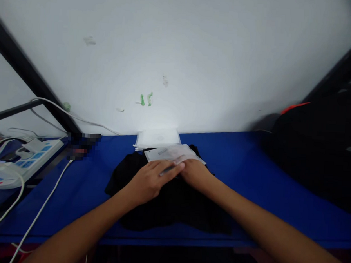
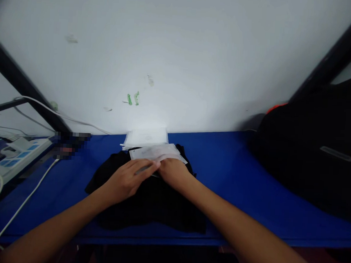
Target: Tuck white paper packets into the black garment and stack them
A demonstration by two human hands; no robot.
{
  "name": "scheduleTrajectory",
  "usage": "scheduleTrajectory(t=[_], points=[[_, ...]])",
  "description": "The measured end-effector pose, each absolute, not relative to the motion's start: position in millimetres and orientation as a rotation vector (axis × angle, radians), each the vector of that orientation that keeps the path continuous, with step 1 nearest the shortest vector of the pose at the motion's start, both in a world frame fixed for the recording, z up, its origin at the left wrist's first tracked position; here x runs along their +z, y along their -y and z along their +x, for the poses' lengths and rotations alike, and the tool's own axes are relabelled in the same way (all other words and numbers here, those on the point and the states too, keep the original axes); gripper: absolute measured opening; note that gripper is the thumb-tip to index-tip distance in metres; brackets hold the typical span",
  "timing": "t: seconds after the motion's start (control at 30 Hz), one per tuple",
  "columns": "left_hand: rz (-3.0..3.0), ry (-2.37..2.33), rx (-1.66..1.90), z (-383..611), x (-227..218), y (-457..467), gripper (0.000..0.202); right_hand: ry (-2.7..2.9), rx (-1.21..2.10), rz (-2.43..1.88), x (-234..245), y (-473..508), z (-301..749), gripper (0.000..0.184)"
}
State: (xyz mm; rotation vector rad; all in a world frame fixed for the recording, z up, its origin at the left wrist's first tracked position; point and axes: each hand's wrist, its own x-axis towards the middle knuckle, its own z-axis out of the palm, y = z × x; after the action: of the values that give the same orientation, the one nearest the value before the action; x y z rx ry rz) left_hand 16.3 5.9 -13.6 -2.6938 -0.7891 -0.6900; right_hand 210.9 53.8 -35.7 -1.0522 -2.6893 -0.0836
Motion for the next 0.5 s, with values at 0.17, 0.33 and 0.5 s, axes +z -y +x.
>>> scheduleTrajectory(t=[0.17,0.33,0.5], points=[[-2.382,0.934,-0.956,1,-7,-16,0.013,2.494,-0.29,-0.79,-18,-51,226,0.03],[-2.511,0.869,-1.121,-4,-8,-18,0.022,2.209,-0.484,-0.444,-15,-46,231,0.032],[-2.495,0.763,-1.231,9,-11,-8,0.017,2.221,-0.515,-0.388,-18,-36,218,0.021]])
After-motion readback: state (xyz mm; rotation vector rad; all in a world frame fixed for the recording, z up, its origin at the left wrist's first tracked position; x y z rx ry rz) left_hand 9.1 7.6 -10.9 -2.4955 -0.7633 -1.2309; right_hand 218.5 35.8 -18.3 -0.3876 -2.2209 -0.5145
